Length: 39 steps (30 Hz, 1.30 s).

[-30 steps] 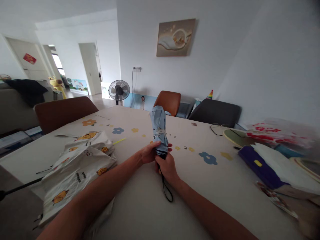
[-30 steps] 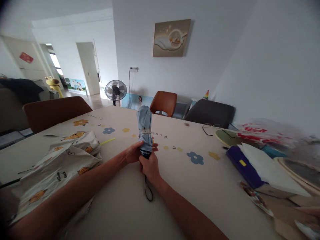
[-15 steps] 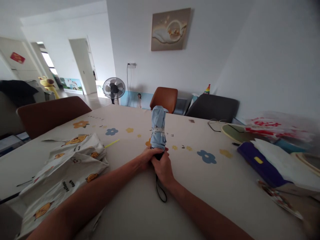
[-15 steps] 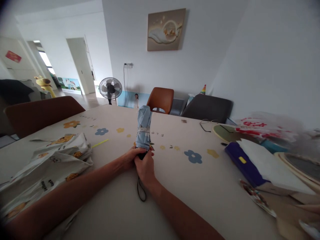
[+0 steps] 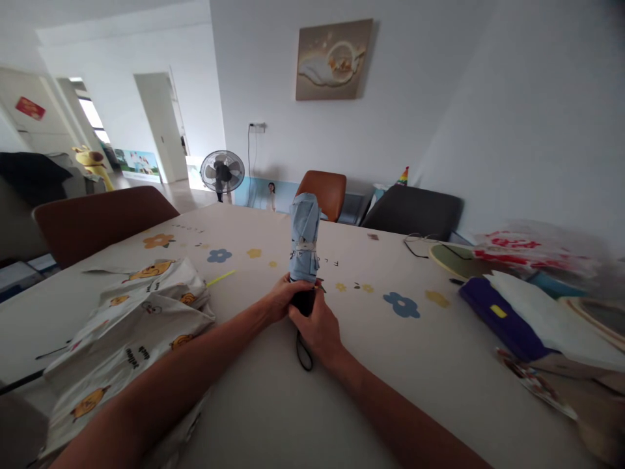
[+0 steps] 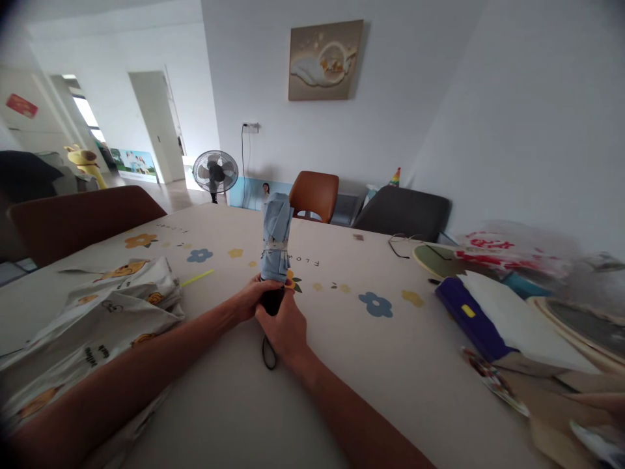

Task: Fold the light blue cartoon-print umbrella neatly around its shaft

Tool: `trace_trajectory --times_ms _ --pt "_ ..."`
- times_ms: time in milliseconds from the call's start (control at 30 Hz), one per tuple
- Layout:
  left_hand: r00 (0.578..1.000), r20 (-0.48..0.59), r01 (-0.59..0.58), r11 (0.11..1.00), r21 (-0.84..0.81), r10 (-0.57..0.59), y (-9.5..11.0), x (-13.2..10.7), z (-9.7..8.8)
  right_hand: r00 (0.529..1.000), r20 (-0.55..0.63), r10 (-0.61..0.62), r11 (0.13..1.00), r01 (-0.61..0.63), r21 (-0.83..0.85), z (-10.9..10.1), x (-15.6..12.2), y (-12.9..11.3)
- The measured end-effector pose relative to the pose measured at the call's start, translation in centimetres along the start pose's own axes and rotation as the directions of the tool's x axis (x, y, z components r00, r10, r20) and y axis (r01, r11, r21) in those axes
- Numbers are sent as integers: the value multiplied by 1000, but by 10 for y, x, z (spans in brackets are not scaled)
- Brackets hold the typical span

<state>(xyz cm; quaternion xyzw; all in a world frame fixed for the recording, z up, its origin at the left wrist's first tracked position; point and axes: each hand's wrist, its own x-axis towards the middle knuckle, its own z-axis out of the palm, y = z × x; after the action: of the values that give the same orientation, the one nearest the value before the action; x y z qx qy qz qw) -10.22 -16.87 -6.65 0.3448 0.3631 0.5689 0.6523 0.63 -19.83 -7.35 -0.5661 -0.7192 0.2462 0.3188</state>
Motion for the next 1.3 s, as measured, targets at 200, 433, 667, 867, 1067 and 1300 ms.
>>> trace_trajectory --times_ms 200,433,667,867,1067,1300 --pt "998 55 12 998 -64 -9 -2 3 -4 988 -153 2 989 20 144 -5 13 17" --pt "993 23 -115 993 40 114 -4 2 4 916 -402 8 884 182 430 -28 40 26" --pt "991 -33 -116 968 224 127 -10 -16 27 911 -406 -71 701 335 629 -49 45 3" --pt "984 13 -172 930 324 178 -8 -30 40 936 -332 -119 663 323 675 -50 33 -12" --pt "973 -19 -208 906 368 231 -8 -37 47 930 -343 -130 690 333 642 -51 28 -15" --pt "995 36 -103 974 201 97 -13 -31 39 941 -321 -107 660 309 685 -53 30 -15"
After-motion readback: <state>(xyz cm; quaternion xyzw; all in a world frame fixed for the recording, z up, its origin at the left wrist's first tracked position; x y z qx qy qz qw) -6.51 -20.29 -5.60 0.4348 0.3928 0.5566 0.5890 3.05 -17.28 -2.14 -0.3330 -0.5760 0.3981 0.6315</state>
